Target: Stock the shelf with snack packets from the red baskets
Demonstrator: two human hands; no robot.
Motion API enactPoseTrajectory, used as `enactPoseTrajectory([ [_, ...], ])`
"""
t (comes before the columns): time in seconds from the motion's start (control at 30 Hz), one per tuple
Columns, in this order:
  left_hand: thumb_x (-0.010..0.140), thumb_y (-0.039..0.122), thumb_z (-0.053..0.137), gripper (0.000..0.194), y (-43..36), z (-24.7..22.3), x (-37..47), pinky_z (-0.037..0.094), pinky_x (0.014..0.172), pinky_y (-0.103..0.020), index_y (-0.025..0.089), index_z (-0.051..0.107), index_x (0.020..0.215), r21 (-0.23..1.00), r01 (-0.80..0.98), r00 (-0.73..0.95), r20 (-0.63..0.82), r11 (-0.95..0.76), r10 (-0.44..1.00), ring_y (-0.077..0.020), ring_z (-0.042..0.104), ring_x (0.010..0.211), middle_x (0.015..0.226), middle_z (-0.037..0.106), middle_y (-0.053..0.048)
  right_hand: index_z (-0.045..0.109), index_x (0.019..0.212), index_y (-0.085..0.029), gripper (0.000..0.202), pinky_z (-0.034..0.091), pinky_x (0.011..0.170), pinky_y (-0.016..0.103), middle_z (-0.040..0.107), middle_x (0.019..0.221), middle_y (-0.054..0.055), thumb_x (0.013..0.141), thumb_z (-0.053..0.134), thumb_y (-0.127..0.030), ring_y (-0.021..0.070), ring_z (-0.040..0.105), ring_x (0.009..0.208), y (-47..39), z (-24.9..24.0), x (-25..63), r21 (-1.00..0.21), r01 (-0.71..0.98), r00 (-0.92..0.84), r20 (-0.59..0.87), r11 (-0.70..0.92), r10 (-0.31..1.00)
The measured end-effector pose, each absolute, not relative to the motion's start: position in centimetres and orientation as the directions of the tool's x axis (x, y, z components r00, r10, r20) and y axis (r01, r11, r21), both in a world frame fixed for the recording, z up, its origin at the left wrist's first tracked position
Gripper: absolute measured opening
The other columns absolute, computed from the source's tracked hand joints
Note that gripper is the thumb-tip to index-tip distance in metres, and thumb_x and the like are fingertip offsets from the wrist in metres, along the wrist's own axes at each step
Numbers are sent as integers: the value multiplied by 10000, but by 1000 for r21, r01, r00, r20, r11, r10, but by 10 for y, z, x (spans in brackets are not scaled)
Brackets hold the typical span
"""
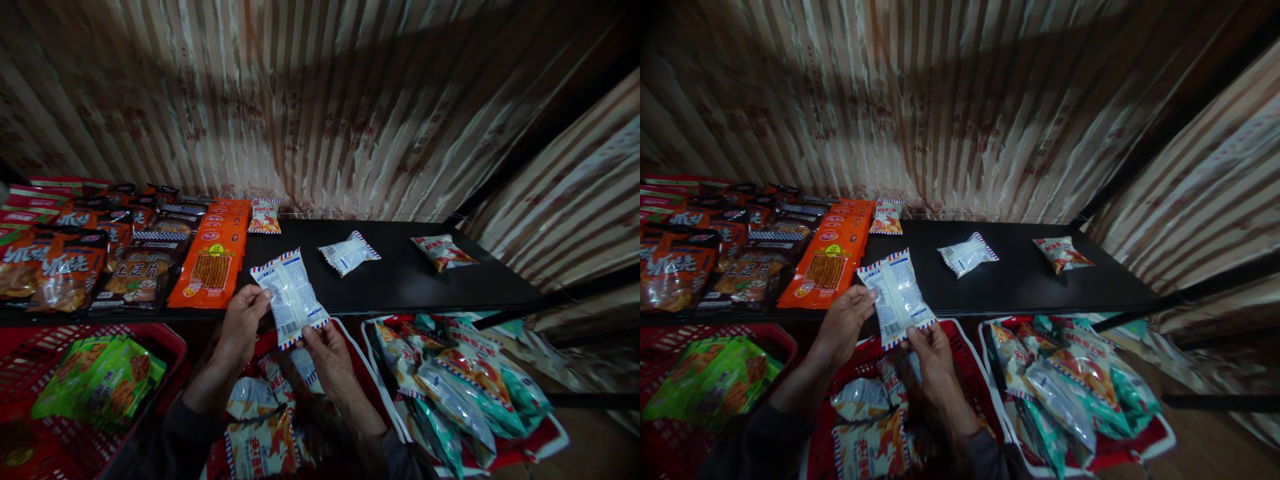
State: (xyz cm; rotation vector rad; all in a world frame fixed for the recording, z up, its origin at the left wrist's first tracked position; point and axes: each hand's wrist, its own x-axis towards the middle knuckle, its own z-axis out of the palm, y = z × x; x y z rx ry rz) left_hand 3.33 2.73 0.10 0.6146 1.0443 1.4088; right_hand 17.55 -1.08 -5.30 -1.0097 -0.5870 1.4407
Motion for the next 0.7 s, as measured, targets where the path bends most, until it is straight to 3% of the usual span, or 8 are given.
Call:
enactPoseTrajectory([
  [0.27, 572, 371, 792, 308, 28, 2, 28, 466, 708, -270, 166, 567, 620, 892, -440, -151, -187, 104, 971, -126, 594, 658, 656, 658, 7, 661, 872, -212, 355, 507, 605, 259, 707, 784, 7, 622, 841, -389, 136, 617, 644, -13, -54, 174, -867, -479, 77, -200, -140, 977],
  [0.43, 636, 423, 767, 317, 26, 5, 28, 488, 763, -288, 157, 615, 716, 883, -452, -65, -176, 128, 982, -143, 622, 736, 741, 667, -10, 647, 788, -208, 320, 506, 611, 250, 697, 732, -13, 603, 852, -370, 120, 608, 617, -12, -59, 176, -855, -503, 111, -209, -126, 972],
  [0.7, 695, 377, 763, 526, 15, -4, 44, 511, 822, -336, 187, 566, 1145, 881, -418, 125, -184, 220, 975, -229, 662, 958, 1071, 701, -88, 668, 788, -211, 290, 514, 631, 280, 712, 793, 3, 604, 842, -351, 144, 621, 653, -12, -56, 169, -857, -499, 98, -207, -132, 973],
])
